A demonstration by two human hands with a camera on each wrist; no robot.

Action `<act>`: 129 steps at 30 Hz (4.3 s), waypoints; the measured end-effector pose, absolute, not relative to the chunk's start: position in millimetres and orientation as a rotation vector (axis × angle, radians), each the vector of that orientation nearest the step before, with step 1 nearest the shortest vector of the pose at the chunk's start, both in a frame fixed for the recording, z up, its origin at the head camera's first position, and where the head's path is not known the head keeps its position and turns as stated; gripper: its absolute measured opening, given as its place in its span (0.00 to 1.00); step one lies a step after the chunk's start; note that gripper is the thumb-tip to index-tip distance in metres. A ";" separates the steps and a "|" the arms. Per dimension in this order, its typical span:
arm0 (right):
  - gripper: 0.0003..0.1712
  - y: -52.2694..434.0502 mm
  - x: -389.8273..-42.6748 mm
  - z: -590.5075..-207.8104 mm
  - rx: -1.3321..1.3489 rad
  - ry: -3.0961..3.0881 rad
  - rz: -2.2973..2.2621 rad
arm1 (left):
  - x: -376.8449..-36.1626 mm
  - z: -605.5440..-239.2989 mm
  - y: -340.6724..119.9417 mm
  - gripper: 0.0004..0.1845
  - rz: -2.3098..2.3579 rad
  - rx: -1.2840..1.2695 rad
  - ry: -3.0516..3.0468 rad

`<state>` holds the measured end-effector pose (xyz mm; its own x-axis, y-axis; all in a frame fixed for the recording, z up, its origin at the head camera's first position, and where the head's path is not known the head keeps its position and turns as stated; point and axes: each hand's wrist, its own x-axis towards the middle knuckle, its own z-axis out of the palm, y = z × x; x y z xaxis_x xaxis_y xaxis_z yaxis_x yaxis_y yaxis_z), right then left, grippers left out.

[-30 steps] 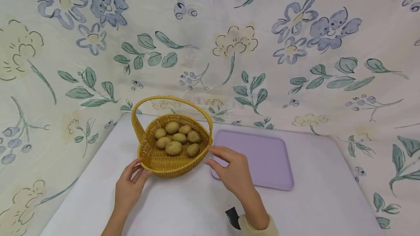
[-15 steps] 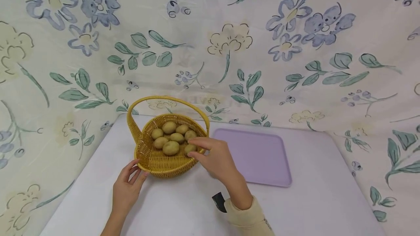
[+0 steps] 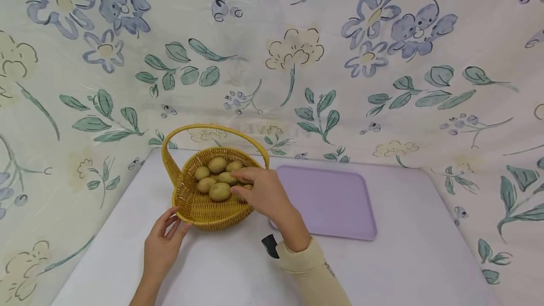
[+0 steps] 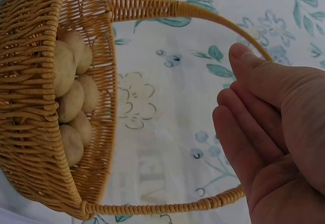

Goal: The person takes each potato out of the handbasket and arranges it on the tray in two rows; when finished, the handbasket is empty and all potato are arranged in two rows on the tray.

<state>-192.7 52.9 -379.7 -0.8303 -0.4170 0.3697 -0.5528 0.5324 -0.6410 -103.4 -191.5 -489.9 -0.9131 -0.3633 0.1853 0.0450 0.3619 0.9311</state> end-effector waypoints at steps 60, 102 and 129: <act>0.20 -5.6 -244.3 -397.0 0.986 -2.908 0.969 | -105.9 -496.5 -191.2 0.31 -1.581 0.267 -2.246; 0.20 -33.4 -270.2 -428.0 0.937 -3.116 0.767 | -106.5 -497.1 -192.3 0.31 -1.568 0.234 -2.229; 0.16 -35.2 -274.0 -443.3 0.715 -3.261 0.753 | -106.8 -494.7 -190.6 0.30 -1.609 0.298 -2.255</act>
